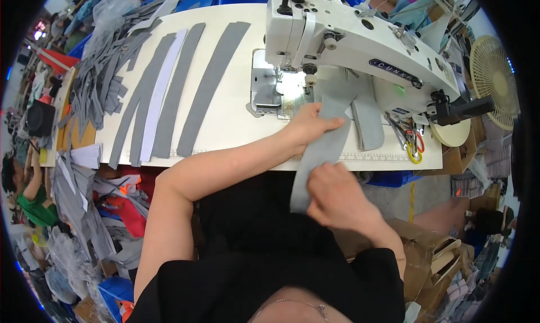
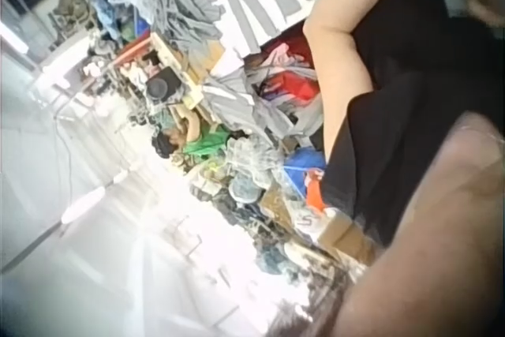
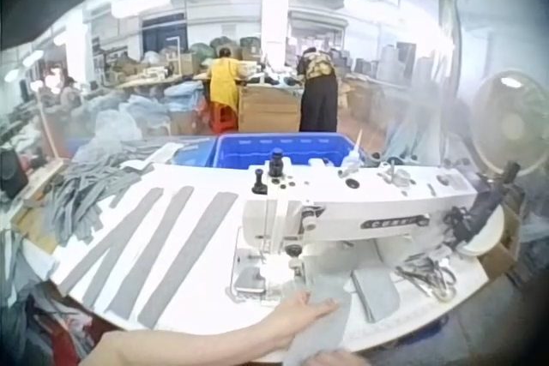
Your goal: Sewing strips of leather or synthetic material and attaching a zipper using an industrial sewing machine.
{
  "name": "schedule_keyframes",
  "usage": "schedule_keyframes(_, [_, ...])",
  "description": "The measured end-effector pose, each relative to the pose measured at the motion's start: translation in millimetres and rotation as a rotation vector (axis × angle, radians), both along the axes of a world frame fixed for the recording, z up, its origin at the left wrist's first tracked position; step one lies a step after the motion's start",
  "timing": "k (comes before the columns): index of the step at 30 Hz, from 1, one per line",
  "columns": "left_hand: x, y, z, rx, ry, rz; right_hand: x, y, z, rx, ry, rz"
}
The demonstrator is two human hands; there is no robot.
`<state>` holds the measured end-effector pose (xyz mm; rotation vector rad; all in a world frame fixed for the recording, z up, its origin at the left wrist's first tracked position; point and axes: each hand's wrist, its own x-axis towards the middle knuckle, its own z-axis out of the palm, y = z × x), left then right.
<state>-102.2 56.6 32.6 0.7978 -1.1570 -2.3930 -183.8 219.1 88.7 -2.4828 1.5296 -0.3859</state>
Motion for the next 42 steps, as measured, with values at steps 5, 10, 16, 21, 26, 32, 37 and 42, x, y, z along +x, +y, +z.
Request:
schedule_keyframes(5, [37.2,7.2,-11.2,-0.086,-0.083,0.064,-23.6,-4.0,4.4,0.615,-0.56,0.1])
schedule_keyframes(10, [67.6,22.0,-10.2,-0.368,-0.003,-0.043,-57.0,-65.0,-47.2,-0.279,-0.637,-0.792])
schedule_keyframes(16, [82.0,21.1,-6.1,-0.27,0.136,-0.023,-43.6,-98.2,-28.3,0.49,-1.227,-0.841])
schedule_keyframes(21, [96.7,10.2,-7.0,-0.348,0.001,-0.06,-43.0,-113.5,-47.2,0.359,-1.208,-0.65])
schedule_keyframes(26, [128.0,-45.3,-3.3,-0.749,-0.263,0.255,-37.2,-112.7,-66.6,0.058,-0.757,-0.756])
schedule_keyframes(32, [234.7,-123.9,-15.4,-0.954,-0.539,0.738,-17.5,-113.9,-83.5,-0.044,-0.758,-0.668])
schedule_keyframes(37, [291.7,-148.7,-22.6,-1.018,-0.714,0.89,-24.4,-111.3,-84.6,-0.047,-0.738,-0.721])
schedule_keyframes(42, [354.3,-192.0,-25.2,-1.054,-0.846,1.166,-25.8,-109.5,-86.9,-0.056,-0.775,-0.731])
